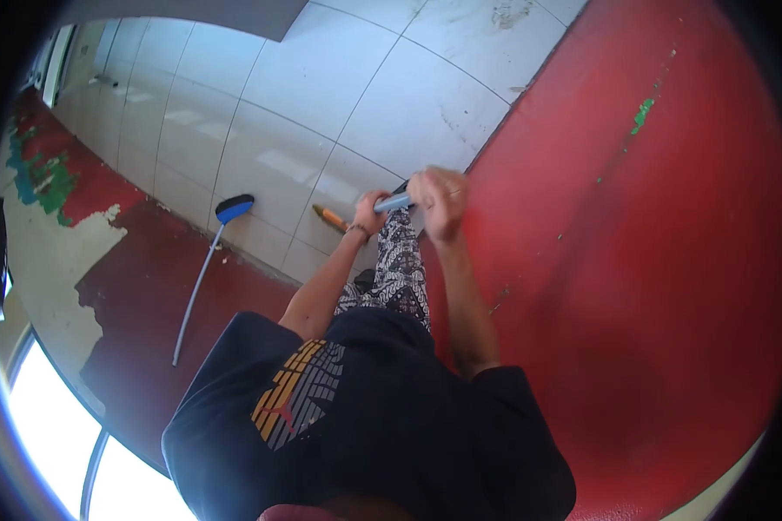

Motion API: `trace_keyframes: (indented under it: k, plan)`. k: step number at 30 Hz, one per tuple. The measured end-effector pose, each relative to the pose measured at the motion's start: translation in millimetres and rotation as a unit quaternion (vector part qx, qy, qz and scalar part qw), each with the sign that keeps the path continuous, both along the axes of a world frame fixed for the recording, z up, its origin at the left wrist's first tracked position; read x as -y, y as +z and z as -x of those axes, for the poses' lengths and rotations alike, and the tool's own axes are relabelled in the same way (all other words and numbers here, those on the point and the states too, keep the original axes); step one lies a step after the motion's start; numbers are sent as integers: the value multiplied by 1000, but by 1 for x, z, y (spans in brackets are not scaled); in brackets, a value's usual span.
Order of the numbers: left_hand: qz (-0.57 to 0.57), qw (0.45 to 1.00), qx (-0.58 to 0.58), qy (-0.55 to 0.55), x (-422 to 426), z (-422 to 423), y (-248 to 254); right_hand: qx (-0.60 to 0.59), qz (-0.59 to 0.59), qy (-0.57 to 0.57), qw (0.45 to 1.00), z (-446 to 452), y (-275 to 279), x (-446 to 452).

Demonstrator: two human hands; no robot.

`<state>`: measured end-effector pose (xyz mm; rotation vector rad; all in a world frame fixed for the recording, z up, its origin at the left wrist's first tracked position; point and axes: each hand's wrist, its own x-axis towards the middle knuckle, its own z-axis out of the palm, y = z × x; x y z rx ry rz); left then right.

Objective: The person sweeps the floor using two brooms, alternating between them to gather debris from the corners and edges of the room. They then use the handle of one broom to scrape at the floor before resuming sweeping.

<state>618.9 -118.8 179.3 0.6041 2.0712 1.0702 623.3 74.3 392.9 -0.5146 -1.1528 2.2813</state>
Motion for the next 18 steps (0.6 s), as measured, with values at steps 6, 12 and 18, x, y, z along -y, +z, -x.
trace_keyframes:
  k: [6, 12, 18]
  plan:
    - [-129, 991, 27, -25, -94, 49, 39, -5, -172, -28, 985, 29, 84, -32]
    - [-166, 971, 80, -153, -109, 82, 66, -4, -259, -32, 965, 34, 130, 5]
    - [-228, 947, -4, -228, -106, 121, 60, 31, -360, -57, 931, 70, 149, 65]
